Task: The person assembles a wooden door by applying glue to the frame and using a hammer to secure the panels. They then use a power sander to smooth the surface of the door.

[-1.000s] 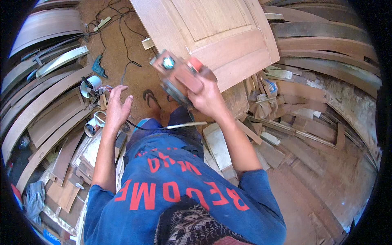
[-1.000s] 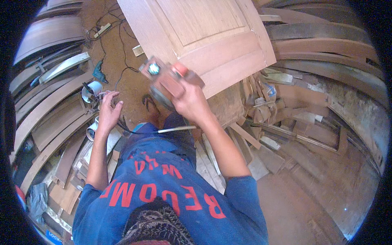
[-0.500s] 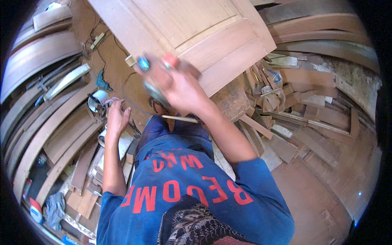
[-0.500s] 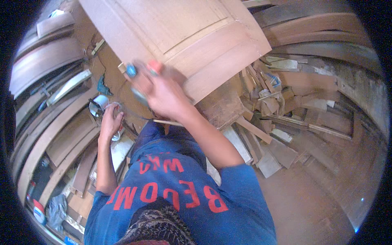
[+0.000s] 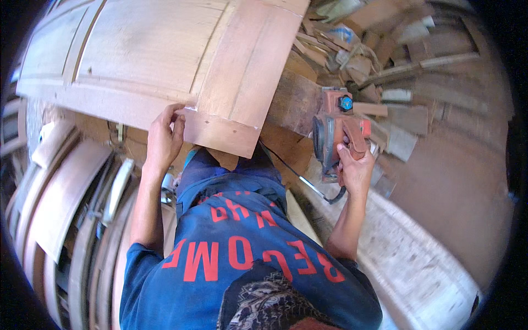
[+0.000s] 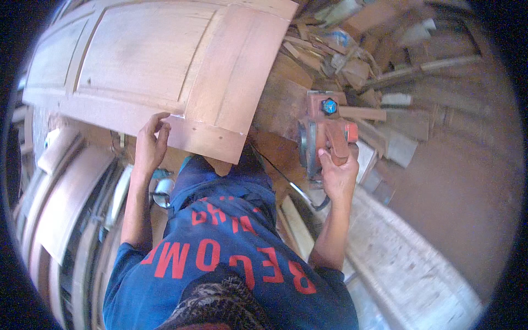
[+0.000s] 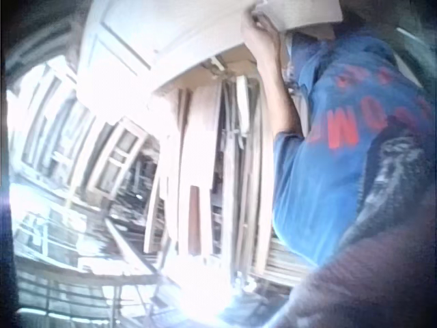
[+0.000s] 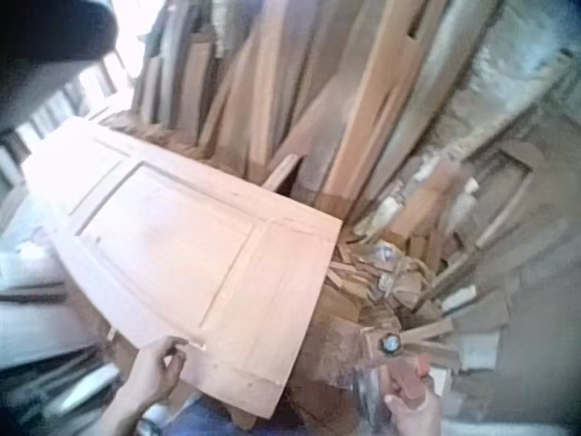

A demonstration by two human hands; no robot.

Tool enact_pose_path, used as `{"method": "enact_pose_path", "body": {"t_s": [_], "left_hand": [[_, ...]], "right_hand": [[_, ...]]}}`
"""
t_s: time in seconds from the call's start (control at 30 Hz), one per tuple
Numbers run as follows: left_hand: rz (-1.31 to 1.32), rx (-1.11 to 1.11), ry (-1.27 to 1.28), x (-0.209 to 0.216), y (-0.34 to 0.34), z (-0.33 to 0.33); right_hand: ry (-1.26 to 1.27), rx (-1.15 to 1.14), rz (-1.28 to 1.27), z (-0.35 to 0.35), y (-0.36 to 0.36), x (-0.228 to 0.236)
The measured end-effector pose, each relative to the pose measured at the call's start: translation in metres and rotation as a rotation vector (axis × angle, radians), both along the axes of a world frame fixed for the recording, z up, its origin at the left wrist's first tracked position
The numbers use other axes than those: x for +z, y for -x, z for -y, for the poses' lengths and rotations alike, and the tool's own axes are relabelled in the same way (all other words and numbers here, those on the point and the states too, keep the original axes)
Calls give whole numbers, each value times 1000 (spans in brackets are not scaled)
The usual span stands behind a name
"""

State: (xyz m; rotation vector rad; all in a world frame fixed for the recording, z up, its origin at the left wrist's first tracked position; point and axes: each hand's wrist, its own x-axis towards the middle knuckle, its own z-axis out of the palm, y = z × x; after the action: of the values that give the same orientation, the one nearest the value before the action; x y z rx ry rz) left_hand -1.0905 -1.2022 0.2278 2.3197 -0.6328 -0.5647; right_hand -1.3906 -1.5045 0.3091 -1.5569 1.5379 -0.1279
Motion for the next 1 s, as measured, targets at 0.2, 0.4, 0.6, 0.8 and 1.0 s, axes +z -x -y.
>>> {"method": "enact_pose_path", "body": {"t_s": [0.2, 0.4, 0.6, 0.8, 1.0], "left_hand": [[57, -538, 163, 6, -35, 58], [-1, -1001, 185, 13, 22, 81], [104, -1151, 81, -17, 46, 74], [181, -1147, -93, -9, 54, 91], [252, -1193, -103, -21, 51, 111]], "right_hand": [[6, -253, 63, -119, -2, -24], [132, -81, 75, -225, -28, -60], [48, -158, 9, -275, -45, -78], [72, -176, 5, -265, -57, -79], [8, -151, 26, -242, -64, -72]]}}
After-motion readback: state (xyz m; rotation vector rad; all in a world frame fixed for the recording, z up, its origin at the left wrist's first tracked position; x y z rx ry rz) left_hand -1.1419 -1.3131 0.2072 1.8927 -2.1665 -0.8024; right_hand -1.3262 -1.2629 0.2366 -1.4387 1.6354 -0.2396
